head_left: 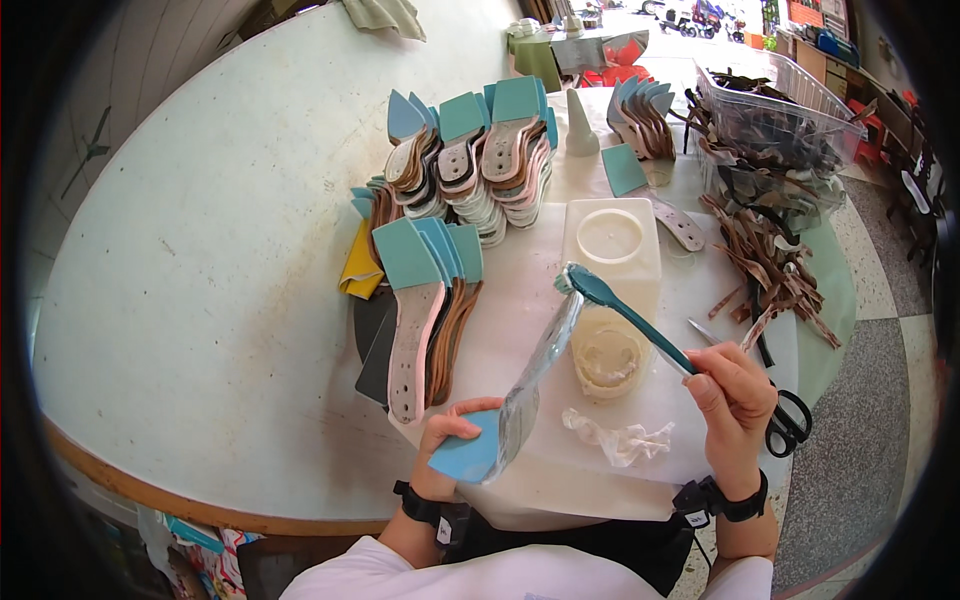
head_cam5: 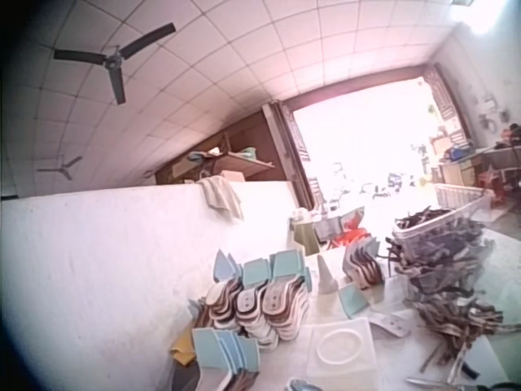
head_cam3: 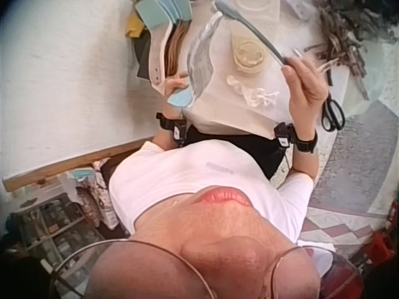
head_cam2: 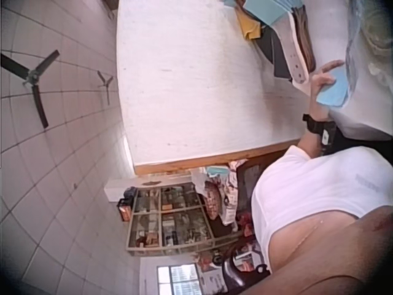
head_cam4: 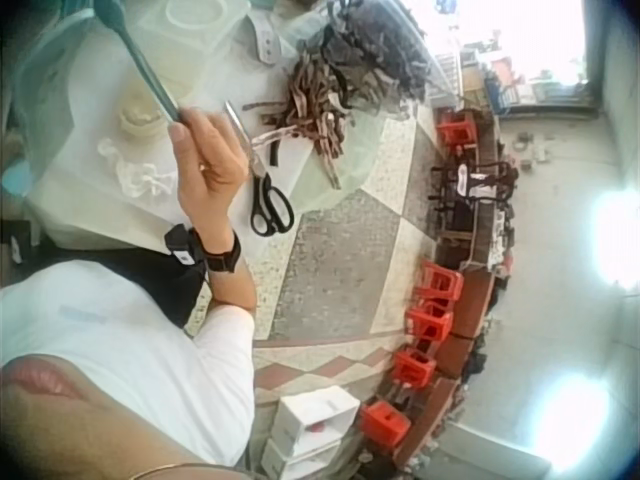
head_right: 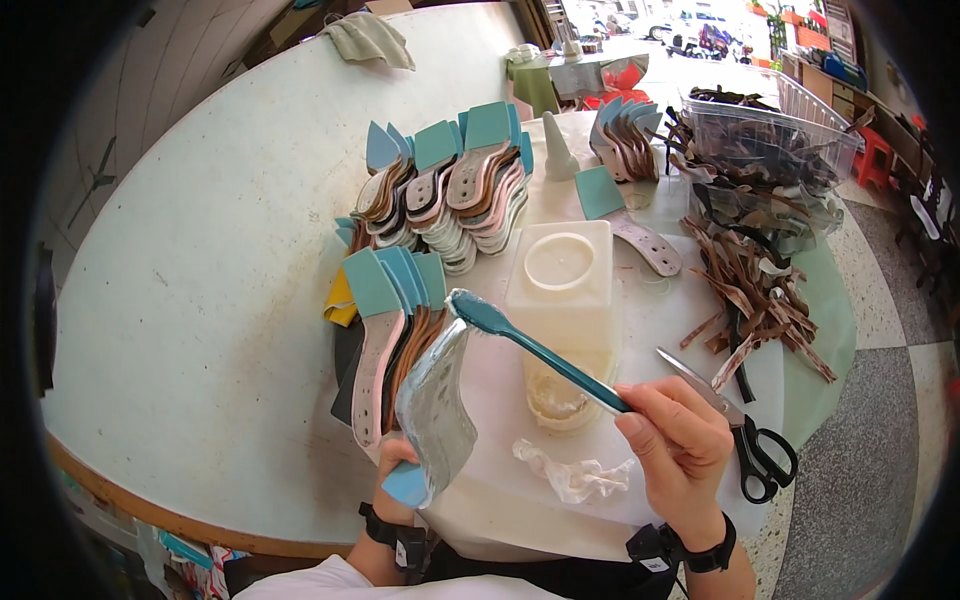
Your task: The recorder is seen applying adhesive to shoe insoles and trimming material using scissors.
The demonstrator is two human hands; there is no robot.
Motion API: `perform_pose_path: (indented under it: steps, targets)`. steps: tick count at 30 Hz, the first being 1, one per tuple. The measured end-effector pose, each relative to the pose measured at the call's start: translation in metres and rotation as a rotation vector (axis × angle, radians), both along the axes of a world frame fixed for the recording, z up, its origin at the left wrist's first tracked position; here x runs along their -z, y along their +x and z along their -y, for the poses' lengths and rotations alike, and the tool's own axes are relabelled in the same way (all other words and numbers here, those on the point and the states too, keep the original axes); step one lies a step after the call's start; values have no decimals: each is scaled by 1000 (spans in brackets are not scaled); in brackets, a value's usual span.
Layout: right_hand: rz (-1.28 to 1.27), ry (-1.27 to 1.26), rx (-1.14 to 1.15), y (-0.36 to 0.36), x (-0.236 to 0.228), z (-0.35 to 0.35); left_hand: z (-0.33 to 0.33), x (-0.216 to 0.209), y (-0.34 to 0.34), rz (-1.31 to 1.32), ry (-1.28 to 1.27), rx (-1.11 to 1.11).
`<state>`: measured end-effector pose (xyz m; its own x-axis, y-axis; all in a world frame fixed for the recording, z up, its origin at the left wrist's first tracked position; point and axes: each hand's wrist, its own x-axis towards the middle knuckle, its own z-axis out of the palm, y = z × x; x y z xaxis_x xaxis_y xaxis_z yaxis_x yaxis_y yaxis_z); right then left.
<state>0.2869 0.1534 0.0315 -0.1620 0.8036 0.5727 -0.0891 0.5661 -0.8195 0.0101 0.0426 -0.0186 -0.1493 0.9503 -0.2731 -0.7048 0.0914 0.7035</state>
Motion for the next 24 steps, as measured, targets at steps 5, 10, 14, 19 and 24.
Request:
perform_pose_path:
  steps: [5,10,14,19,24]
  targets:
    - [-35,9,40,2,2,5,1,-7,12,-134,11,-71]
    - [28,71,102,1,1,16,-4,7,-7,18,-13,101]
    - [102,230,184,-1,3,20,-6,9,-14,64,24,222]
    - [215,343,290,0,3,24,-7,6,-14,113,46,269]
    - [254,458,324,1,7,28,1,-17,10,-42,-5,18]
